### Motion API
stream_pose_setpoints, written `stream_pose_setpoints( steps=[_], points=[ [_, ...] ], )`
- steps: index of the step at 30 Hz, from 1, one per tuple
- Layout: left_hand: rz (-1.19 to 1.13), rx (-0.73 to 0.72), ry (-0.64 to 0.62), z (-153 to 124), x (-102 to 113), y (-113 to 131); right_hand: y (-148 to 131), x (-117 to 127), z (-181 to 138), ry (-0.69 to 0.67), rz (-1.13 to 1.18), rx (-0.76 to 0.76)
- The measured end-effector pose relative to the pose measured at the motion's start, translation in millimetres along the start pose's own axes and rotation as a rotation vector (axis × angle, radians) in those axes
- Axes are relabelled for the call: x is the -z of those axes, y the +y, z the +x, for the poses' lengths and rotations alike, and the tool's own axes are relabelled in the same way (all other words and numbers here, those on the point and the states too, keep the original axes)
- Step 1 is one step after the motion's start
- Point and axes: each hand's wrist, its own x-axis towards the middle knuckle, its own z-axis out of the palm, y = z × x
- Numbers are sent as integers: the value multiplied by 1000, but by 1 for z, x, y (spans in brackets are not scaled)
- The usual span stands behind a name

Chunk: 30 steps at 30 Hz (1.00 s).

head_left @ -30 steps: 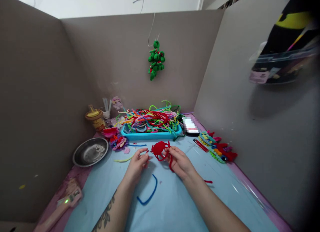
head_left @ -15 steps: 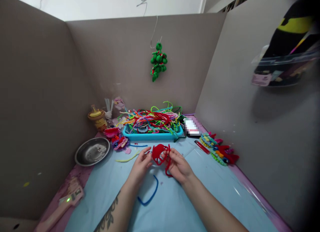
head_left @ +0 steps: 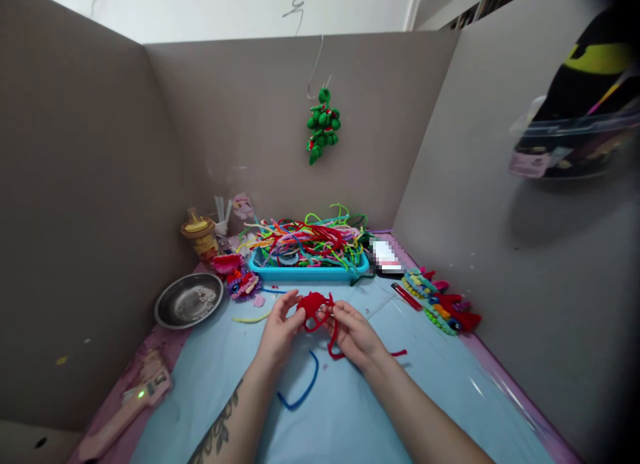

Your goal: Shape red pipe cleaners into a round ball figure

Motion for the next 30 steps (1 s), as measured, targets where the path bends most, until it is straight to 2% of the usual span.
stream_pose_setpoints(
  steps=[4,8,11,15,18,21,24,27,30],
  points=[
    [72,-40,-100,0,0,2,2,2,1,-3,7,-12],
    [144,-82,-84,1,2,7,1,2,-1,-11,-55,-27],
    [170,-116,-67,2,4,10,-1,-2,-6,-43,-193,11],
    [92,-132,-67,4,8,7,-4,-6,-10,-48,-459,87],
    [64,-147,-18,6,10,4,-8,-6,-12,-6,-674,224],
    [77,-143,7,7,10,4,-13,-3,-12,33,-968,488],
    [84,-135,-5,6,10,7,-16,-1,-14,-12,-1247,729],
    [73,-125,-27,6,9,8,-17,1,-15,-76,-1417,851],
    [77,-135,-29,6,9,8,-18,4,-15,-101,-1520,888]
  ],
)
